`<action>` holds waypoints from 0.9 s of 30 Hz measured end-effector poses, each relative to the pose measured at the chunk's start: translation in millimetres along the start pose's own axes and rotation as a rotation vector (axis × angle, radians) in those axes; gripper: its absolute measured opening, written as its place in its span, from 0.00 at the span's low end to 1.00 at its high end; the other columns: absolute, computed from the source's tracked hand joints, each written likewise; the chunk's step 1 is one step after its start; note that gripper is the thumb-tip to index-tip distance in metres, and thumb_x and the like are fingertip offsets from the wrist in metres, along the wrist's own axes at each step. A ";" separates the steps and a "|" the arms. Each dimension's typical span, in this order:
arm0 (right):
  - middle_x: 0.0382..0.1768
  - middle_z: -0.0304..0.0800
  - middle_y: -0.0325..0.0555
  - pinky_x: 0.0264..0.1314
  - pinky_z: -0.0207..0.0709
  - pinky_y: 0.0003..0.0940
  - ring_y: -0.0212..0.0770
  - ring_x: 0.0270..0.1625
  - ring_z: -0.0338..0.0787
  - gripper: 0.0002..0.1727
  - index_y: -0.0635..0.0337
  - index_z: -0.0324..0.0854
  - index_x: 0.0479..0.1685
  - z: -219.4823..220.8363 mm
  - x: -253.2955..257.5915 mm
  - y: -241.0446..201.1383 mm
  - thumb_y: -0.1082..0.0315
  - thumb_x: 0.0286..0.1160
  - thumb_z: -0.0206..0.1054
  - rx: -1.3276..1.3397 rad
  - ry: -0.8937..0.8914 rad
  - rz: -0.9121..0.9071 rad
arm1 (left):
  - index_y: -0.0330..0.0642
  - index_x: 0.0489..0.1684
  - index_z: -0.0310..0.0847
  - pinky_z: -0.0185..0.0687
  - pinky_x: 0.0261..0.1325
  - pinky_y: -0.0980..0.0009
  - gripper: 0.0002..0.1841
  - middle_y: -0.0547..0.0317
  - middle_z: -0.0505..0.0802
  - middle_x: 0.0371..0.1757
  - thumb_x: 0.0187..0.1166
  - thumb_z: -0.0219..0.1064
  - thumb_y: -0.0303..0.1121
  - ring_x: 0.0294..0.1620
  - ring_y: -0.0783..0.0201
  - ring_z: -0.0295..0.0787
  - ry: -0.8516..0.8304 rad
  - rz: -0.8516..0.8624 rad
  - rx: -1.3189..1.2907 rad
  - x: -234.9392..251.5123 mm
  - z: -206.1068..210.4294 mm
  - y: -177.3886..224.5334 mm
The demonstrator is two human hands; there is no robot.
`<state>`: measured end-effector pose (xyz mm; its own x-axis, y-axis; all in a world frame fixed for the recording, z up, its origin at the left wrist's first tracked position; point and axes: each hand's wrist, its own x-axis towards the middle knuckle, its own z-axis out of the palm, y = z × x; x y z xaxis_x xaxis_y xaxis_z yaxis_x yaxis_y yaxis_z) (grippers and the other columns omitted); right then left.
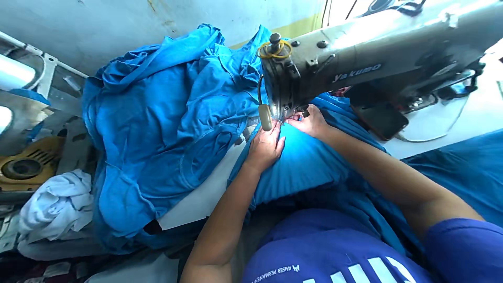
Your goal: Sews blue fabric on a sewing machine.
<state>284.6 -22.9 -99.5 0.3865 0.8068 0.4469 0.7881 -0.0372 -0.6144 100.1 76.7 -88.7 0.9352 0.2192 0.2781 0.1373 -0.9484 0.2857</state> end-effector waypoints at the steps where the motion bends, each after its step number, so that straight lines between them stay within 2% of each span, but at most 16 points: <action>1: 0.34 0.91 0.56 0.46 0.80 0.52 0.51 0.38 0.90 0.12 0.67 0.90 0.31 0.0 0.9 0.4 0.64 0.68 0.75 0.004 0.003 -0.001 | 0.26 0.74 0.78 0.63 0.88 0.53 0.26 0.38 0.82 0.79 0.87 0.54 0.38 0.85 0.45 0.74 0.004 0.000 0.000 0.6 0.0 -0.4; 5: 0.34 0.92 0.56 0.47 0.80 0.51 0.50 0.38 0.90 0.12 0.66 0.91 0.32 1.8 -0.1 1.1 0.63 0.69 0.75 0.012 -0.001 -0.004 | 0.27 0.75 0.78 0.64 0.88 0.54 0.26 0.38 0.82 0.79 0.87 0.54 0.38 0.85 0.46 0.74 0.008 0.007 0.006 -0.2 0.9 -1.7; 7: 0.35 0.91 0.58 0.46 0.80 0.53 0.53 0.38 0.91 0.11 0.68 0.90 0.31 -1.6 -2.3 -4.1 0.65 0.70 0.74 -0.003 -0.021 -0.037 | 0.27 0.75 0.78 0.64 0.87 0.54 0.26 0.38 0.82 0.79 0.87 0.54 0.38 0.84 0.45 0.74 0.014 0.011 -0.003 -0.3 0.9 -1.4; 8: 0.40 0.92 0.61 0.49 0.82 0.55 0.56 0.43 0.92 0.10 0.68 0.91 0.37 -9.6 -5.2 -11.3 0.67 0.72 0.73 -0.025 -0.070 -0.057 | 0.27 0.75 0.77 0.64 0.87 0.53 0.26 0.38 0.82 0.79 0.87 0.54 0.38 0.84 0.46 0.74 0.012 0.012 -0.005 -0.3 0.3 -1.2; 10: 0.61 0.88 0.64 0.64 0.82 0.58 0.61 0.64 0.89 0.15 0.67 0.88 0.57 -39.4 -16.9 -29.2 0.68 0.77 0.71 -0.129 -0.200 -0.054 | 0.27 0.76 0.77 0.64 0.88 0.53 0.26 0.38 0.81 0.80 0.87 0.55 0.37 0.85 0.46 0.73 0.000 0.008 -0.015 -0.2 -1.2 -1.2; 11: 0.69 0.83 0.63 0.70 0.79 0.58 0.62 0.71 0.85 0.19 0.66 0.85 0.65 -56.8 -27.9 -32.6 0.67 0.79 0.70 -0.179 -0.198 -0.041 | 0.28 0.76 0.77 0.63 0.88 0.53 0.26 0.39 0.80 0.81 0.87 0.55 0.38 0.85 0.46 0.73 -0.008 0.000 -0.020 -0.7 -1.2 -1.2; 12: 0.73 0.81 0.62 0.73 0.79 0.58 0.61 0.74 0.83 0.21 0.65 0.83 0.69 -75.4 -42.6 -30.8 0.65 0.81 0.68 -0.229 -0.125 -0.015 | 0.28 0.77 0.76 0.63 0.88 0.53 0.26 0.39 0.80 0.81 0.87 0.55 0.38 0.86 0.46 0.72 -0.015 -0.009 -0.024 -1.2 -0.6 -1.4; 13: 0.73 0.83 0.60 0.72 0.79 0.57 0.59 0.74 0.84 0.21 0.63 0.84 0.70 -94.5 -59.6 -24.1 0.62 0.83 0.66 -0.295 0.016 0.024 | 0.29 0.77 0.76 0.62 0.89 0.53 0.26 0.40 0.80 0.82 0.88 0.54 0.39 0.86 0.46 0.71 -0.016 -0.015 -0.024 -1.2 0.0 -1.8; 15: 0.70 0.84 0.64 0.74 0.77 0.59 0.63 0.72 0.84 0.21 0.66 0.85 0.67 -132.5 -90.1 4.9 0.59 0.86 0.64 -0.427 0.333 0.116 | 0.29 0.76 0.78 0.64 0.88 0.54 0.26 0.39 0.80 0.81 0.87 0.55 0.40 0.85 0.46 0.73 -0.002 -0.021 -0.028 -0.6 0.6 -2.0; 17: 0.74 0.77 0.71 0.81 0.68 0.60 0.68 0.78 0.77 0.26 0.71 0.79 0.70 -164.9 -108.5 36.0 0.55 0.88 0.60 -0.512 0.469 0.257 | 0.29 0.75 0.78 0.65 0.87 0.53 0.26 0.39 0.81 0.80 0.87 0.55 0.40 0.85 0.46 0.73 -0.008 -0.028 -0.036 0.0 -0.6 -1.2; 19: 0.80 0.73 0.71 0.88 0.57 0.60 0.68 0.86 0.67 0.30 0.72 0.76 0.73 -182.3 -115.2 56.7 0.52 0.91 0.55 -0.522 0.442 0.344 | 0.28 0.74 0.80 0.67 0.86 0.54 0.25 0.38 0.82 0.79 0.85 0.57 0.39 0.83 0.46 0.75 0.014 -0.018 -0.044 0.1 -0.2 -1.3; 20: 0.80 0.73 0.70 0.90 0.56 0.59 0.67 0.88 0.66 0.30 0.72 0.77 0.74 -185.9 -116.9 60.8 0.52 0.92 0.53 -0.528 0.412 0.353 | 0.28 0.72 0.81 0.69 0.85 0.54 0.25 0.38 0.84 0.77 0.85 0.58 0.38 0.82 0.46 0.77 0.035 -0.011 -0.051 0.3 1.0 -2.0; 22: 0.79 0.75 0.69 0.89 0.58 0.60 0.67 0.87 0.68 0.30 0.73 0.78 0.73 -184.9 -122.3 60.7 0.54 0.95 0.47 -0.527 0.340 0.364 | 0.29 0.71 0.81 0.69 0.85 0.54 0.24 0.39 0.84 0.77 0.84 0.59 0.38 0.82 0.46 0.77 0.034 -0.024 -0.070 0.2 0.8 -2.5; 24: 0.79 0.75 0.71 0.86 0.61 0.65 0.69 0.85 0.71 0.32 0.75 0.78 0.73 -173.9 -134.9 59.9 0.54 0.96 0.41 -0.521 0.267 0.405 | 0.30 0.73 0.80 0.66 0.87 0.54 0.25 0.40 0.83 0.79 0.85 0.58 0.39 0.84 0.47 0.75 -0.003 -0.039 -0.078 0.0 -1.3 -2.2; 27: 0.81 0.73 0.68 0.88 0.58 0.64 0.67 0.87 0.68 0.34 0.72 0.75 0.78 -167.5 -142.0 69.7 0.52 0.95 0.39 -0.515 0.246 0.417 | 0.31 0.74 0.80 0.66 0.86 0.54 0.25 0.41 0.83 0.79 0.86 0.57 0.40 0.84 0.48 0.75 0.002 -0.042 -0.064 0.8 0.0 -2.7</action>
<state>364.9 -238.9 -96.8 0.7548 0.5102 0.4123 0.6537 -0.6374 -0.4080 100.4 79.5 -89.2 0.9286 0.2588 0.2660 0.1551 -0.9218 0.3554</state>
